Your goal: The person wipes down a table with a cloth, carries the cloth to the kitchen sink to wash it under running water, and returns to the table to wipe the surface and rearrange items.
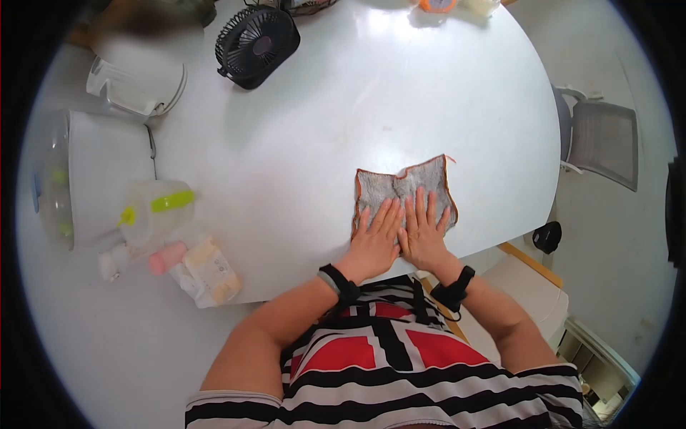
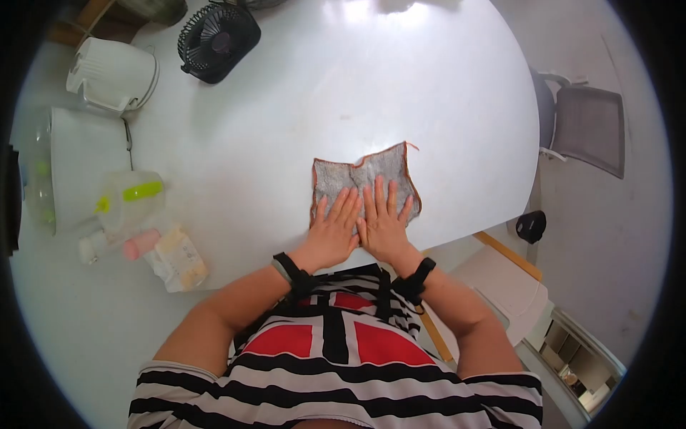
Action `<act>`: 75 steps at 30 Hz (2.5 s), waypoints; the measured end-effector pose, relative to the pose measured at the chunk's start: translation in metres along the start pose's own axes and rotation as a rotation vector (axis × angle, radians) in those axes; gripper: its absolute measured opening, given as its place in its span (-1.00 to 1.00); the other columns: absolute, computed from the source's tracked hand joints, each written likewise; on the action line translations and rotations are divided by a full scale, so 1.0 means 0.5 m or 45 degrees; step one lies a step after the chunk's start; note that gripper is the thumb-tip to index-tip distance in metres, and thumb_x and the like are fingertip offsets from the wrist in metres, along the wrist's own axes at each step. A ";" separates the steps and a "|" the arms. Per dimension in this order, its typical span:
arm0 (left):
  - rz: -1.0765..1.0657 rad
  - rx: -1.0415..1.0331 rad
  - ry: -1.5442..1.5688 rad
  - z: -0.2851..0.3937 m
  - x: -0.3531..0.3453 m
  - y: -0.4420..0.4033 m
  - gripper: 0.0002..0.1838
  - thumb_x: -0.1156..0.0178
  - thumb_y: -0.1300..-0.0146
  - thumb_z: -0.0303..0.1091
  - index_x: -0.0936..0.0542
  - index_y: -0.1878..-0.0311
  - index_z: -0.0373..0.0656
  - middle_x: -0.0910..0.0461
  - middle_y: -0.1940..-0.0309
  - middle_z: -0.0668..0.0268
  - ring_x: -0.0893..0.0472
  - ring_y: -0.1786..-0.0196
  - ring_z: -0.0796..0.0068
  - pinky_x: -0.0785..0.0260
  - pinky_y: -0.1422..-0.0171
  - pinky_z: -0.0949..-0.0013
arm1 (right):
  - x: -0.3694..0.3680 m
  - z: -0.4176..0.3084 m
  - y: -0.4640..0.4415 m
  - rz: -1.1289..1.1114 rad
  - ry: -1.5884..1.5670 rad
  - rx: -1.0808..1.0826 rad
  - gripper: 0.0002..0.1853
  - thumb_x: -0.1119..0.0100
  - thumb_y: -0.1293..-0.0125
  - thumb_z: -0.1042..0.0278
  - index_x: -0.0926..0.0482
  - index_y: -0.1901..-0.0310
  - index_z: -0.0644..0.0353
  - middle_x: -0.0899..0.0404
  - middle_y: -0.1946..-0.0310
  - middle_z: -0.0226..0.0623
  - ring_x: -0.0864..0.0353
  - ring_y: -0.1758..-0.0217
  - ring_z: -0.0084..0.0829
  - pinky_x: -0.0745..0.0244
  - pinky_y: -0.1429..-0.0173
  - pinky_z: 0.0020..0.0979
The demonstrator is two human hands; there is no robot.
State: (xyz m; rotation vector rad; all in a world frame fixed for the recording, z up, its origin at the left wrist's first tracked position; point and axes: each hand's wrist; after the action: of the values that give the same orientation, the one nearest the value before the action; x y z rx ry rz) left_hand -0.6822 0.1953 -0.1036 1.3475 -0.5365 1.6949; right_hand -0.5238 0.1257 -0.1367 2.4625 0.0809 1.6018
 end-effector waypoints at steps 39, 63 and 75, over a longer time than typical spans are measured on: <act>0.562 0.211 0.013 -0.061 0.059 -0.294 -0.21 0.03 -0.30 -0.09 -0.09 -0.50 -0.37 -0.02 -0.53 -0.12 0.05 -0.60 -0.05 0.27 -0.58 -0.24 | 0.179 0.108 -0.289 0.240 0.274 0.049 -0.38 0.27 -0.51 0.02 -0.06 -0.54 -0.05 0.08 -0.60 -0.30 0.17 -0.66 -0.13 0.34 -0.50 0.41; 0.729 0.383 0.104 0.005 -0.019 -0.027 -0.24 0.00 -0.31 -0.14 -0.16 -0.46 -0.44 -0.08 -0.51 -0.13 0.02 -0.60 -0.01 0.29 -0.58 -0.20 | 0.063 -0.023 -0.124 0.218 0.317 0.315 -0.36 0.24 -0.47 0.12 -0.04 -0.55 0.03 0.12 -0.60 -0.18 0.21 -0.66 -0.07 0.37 -0.54 0.28; 0.481 0.645 0.544 -0.185 -0.073 0.315 -0.21 -0.10 -0.31 -0.15 -0.11 -0.49 -0.41 -0.03 -0.54 -0.05 0.04 -0.61 0.03 0.21 -0.61 -0.07 | -0.109 -0.370 -0.120 -0.225 0.345 0.421 -0.38 0.10 -0.48 0.14 -0.15 -0.50 0.15 0.05 -0.58 -0.17 0.17 -0.65 -0.07 0.39 -0.52 0.30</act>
State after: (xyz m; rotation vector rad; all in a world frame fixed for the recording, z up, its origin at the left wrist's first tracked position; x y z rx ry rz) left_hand -0.8637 0.1713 -0.1380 1.2067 -0.1122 2.4714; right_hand -0.7105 0.2015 -0.1252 2.3562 0.6329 1.9608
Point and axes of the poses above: each hand's wrist, its own y-axis away from the middle knuckle, its own x-axis out of the back of the hand, z = x × y
